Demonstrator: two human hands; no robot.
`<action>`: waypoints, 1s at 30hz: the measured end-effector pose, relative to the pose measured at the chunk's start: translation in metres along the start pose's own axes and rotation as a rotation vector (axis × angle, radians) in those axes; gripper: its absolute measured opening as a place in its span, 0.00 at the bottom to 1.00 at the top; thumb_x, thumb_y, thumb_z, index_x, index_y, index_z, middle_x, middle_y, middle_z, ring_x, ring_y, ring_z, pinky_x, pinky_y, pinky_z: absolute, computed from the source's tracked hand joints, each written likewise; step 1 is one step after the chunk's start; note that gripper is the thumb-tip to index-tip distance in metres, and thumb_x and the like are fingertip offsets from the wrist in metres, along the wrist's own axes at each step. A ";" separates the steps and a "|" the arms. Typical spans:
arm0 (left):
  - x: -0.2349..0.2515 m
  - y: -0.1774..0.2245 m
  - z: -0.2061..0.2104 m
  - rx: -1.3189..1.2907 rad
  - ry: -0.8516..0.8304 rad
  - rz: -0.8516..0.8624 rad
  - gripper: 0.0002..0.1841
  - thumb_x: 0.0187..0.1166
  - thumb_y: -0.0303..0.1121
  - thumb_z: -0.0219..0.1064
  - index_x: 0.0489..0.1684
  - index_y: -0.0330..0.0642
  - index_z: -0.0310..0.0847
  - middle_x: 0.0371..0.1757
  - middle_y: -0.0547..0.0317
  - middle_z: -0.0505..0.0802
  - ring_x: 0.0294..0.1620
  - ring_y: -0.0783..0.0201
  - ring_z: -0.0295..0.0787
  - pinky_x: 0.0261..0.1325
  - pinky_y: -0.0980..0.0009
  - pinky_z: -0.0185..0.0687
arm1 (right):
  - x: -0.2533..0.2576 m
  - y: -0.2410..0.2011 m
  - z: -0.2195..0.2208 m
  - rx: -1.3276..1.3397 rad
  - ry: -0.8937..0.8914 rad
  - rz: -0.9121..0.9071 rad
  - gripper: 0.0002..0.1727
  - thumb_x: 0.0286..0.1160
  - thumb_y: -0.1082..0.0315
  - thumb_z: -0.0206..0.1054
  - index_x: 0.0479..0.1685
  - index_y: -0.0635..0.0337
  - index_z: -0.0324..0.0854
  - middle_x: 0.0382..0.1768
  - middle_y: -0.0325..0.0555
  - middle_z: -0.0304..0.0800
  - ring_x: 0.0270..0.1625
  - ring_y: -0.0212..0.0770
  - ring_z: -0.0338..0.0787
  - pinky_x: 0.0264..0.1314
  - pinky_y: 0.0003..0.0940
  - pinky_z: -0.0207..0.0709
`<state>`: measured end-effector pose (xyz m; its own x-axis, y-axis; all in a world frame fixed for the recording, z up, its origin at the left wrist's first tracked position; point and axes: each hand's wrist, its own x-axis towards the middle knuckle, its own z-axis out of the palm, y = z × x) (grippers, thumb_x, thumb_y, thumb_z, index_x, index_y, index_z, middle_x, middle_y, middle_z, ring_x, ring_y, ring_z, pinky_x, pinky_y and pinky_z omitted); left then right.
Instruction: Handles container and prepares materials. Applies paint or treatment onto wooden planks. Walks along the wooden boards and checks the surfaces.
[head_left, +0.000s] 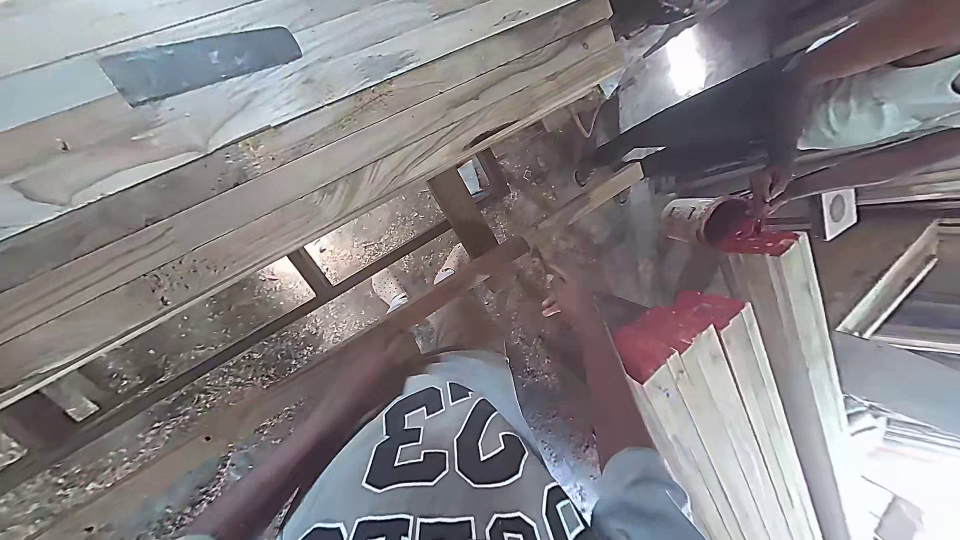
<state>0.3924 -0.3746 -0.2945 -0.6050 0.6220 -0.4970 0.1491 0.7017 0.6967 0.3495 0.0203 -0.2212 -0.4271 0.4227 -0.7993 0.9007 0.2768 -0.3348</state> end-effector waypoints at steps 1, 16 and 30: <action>0.014 0.015 0.008 -0.004 -0.131 0.011 0.27 0.85 0.55 0.62 0.70 0.44 0.82 0.67 0.44 0.89 0.69 0.44 0.87 0.71 0.41 0.80 | 0.001 0.008 -0.004 0.133 0.030 -0.030 0.26 0.97 0.64 0.46 0.90 0.59 0.60 0.64 0.63 0.81 0.33 0.44 0.93 0.35 0.39 0.92; 0.074 0.035 0.068 -0.468 -0.777 0.161 0.26 0.94 0.44 0.50 0.72 0.28 0.79 0.71 0.35 0.86 0.76 0.47 0.82 0.83 0.50 0.67 | 0.050 0.042 0.029 -0.661 0.349 -0.243 0.33 0.84 0.68 0.60 0.90 0.46 0.64 0.82 0.66 0.68 0.63 0.65 0.89 0.64 0.60 0.84; 0.003 -0.060 -0.042 -0.064 0.028 0.046 0.33 0.75 0.55 0.72 0.75 0.44 0.78 0.73 0.45 0.85 0.79 0.46 0.76 0.83 0.44 0.68 | 0.039 -0.049 0.014 -0.541 0.256 -0.139 0.21 0.87 0.69 0.57 0.75 0.67 0.72 0.58 0.74 0.86 0.61 0.71 0.88 0.61 0.69 0.80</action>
<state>0.3491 -0.4288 -0.3161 -0.6201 0.6429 -0.4496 0.1279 0.6483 0.7505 0.2898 0.0109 -0.2431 -0.6040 0.5265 -0.5984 0.6956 0.7147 -0.0731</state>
